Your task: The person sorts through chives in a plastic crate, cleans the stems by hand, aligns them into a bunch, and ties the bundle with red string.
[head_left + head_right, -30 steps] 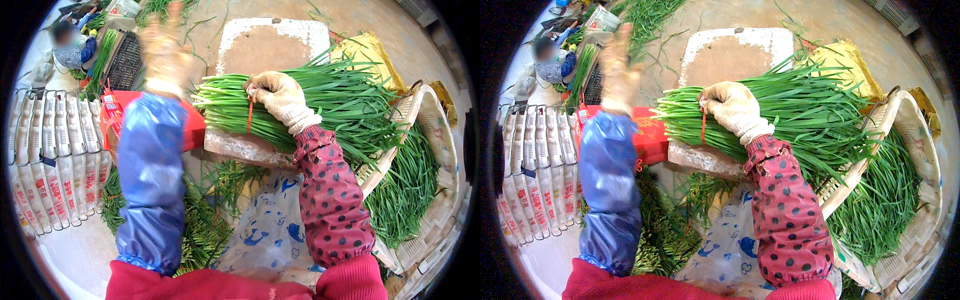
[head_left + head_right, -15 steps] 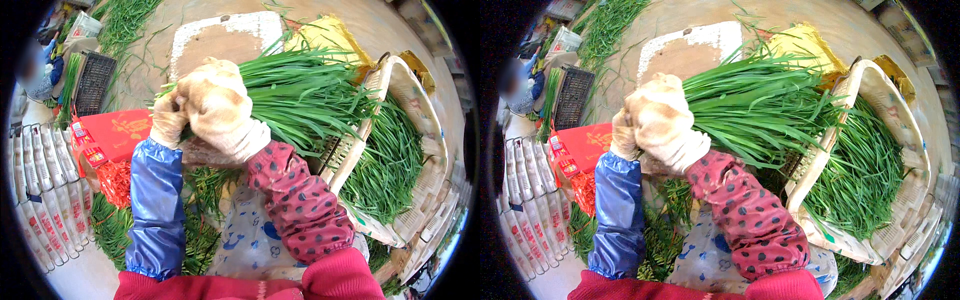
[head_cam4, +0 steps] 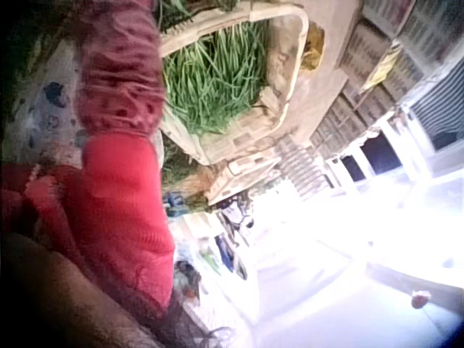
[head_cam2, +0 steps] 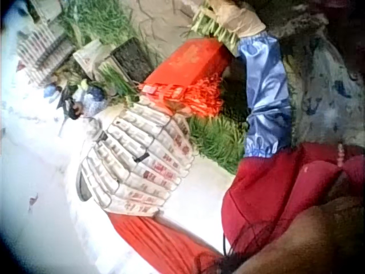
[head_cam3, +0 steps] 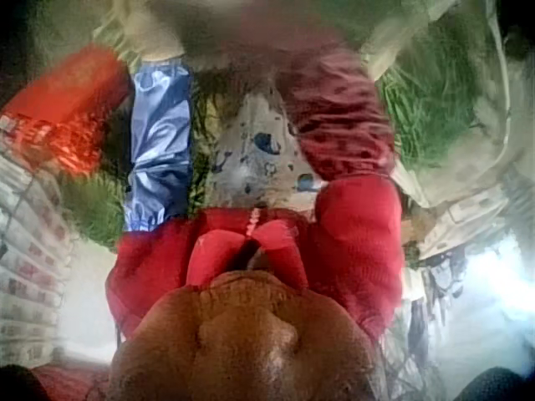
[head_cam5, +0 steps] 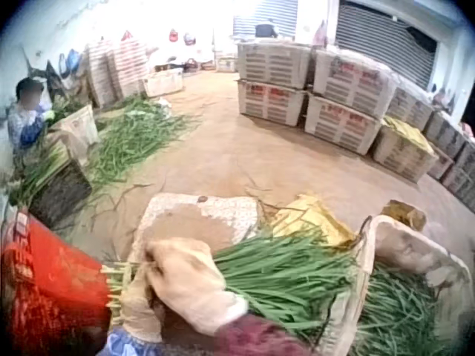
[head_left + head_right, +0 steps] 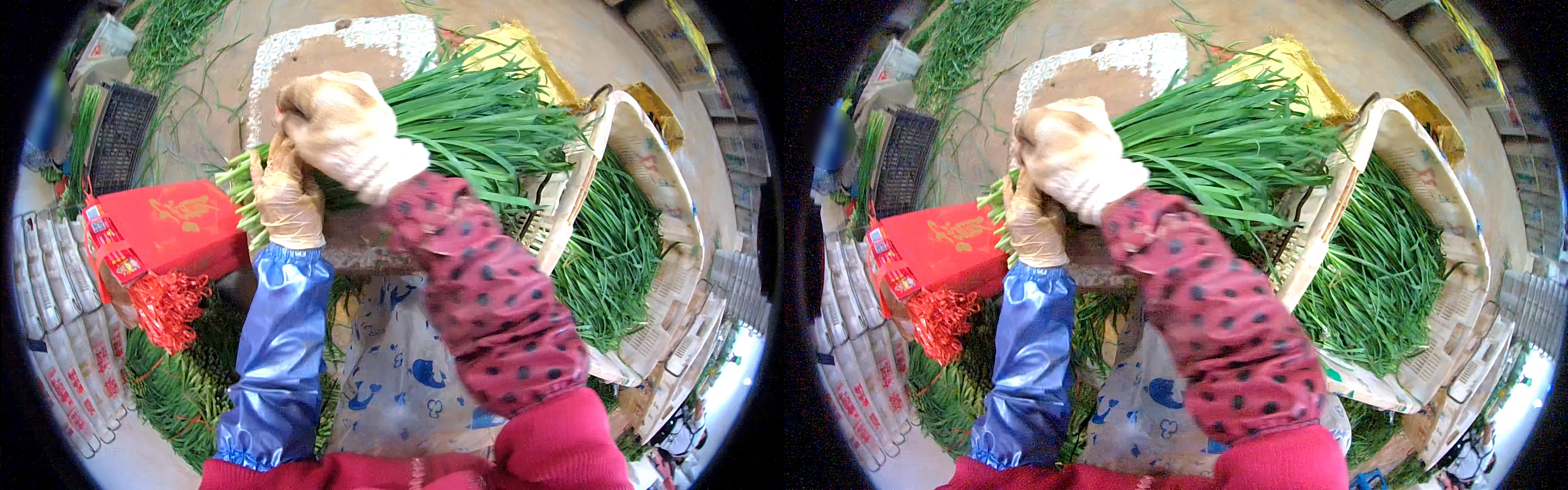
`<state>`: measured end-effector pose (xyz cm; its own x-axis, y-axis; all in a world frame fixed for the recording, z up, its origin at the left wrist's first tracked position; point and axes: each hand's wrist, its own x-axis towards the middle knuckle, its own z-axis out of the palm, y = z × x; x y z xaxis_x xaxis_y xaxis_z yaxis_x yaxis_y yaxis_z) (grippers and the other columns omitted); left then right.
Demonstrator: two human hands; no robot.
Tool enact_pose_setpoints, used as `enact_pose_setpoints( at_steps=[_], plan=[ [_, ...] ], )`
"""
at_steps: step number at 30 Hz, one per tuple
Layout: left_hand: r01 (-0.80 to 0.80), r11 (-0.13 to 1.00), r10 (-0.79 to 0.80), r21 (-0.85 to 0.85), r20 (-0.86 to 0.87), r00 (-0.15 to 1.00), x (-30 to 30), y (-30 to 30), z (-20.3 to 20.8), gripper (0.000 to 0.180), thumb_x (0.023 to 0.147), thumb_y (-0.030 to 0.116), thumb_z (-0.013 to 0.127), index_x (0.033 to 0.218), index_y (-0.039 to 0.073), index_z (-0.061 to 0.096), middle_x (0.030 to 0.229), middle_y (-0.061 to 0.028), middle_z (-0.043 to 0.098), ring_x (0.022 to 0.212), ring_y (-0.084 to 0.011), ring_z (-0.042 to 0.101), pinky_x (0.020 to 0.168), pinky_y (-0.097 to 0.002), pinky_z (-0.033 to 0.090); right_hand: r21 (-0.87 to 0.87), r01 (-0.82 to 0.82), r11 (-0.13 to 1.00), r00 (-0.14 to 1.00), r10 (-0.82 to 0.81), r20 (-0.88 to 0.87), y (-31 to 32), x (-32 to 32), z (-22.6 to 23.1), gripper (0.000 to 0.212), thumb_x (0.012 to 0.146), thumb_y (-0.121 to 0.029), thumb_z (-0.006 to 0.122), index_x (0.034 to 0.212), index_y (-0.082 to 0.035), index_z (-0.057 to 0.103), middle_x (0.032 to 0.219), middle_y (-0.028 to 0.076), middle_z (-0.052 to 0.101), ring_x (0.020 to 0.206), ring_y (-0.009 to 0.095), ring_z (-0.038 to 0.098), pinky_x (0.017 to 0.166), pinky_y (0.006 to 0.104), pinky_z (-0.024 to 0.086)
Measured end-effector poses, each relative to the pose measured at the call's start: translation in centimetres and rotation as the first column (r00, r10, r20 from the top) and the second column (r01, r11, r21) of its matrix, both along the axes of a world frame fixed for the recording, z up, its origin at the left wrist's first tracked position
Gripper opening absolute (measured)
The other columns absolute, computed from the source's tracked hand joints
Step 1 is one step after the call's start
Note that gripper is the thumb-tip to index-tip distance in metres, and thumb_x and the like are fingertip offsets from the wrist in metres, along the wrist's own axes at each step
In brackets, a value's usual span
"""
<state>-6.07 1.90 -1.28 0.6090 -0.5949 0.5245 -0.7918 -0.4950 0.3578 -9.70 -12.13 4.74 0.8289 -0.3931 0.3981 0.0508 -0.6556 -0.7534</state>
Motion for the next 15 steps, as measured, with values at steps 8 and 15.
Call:
enact_pose_setpoints(
  at_steps=[8, 15],
  plan=[
    [-0.041, 0.999, 0.038, 0.020, 0.123, 0.992, -0.2, 0.4, -1.5, 0.019, 0.080, 0.008, 0.065, 0.099, 0.010, 0.064, 0.112, -0.0069, 0.066, 0.115, -0.0259, 0.058, 0.104, -0.0504, 0.034, -0.463, -0.478, 0.747, 0.804, 0.160, -0.572, -8.9, -9.0, 0.8, 0.111, 0.040, -0.013, 0.089, 0.140, -0.013, 0.039, 0.141, 0.021, 0.040, 0.132, 0.040, 0.037, 0.110, 0.0503, 0.028],
    [-0.005, 0.989, 0.000, -0.145, -0.034, 0.999, 0.1, 1.4, -2.2, 0.023, 0.077, 0.005, 0.067, 0.099, 0.012, 0.066, 0.112, -0.0060, 0.067, 0.114, -0.0267, 0.058, 0.107, -0.0499, 0.032, -0.344, -0.198, 0.918, 0.547, -0.188, -0.816, -12.8, -10.8, -3.5, 0.091, 0.054, -0.011, 0.085, 0.136, -0.016, 0.044, 0.113, 0.018, 0.062, 0.107, 0.034, 0.059, 0.091, 0.0382, 0.047]
  ],
)
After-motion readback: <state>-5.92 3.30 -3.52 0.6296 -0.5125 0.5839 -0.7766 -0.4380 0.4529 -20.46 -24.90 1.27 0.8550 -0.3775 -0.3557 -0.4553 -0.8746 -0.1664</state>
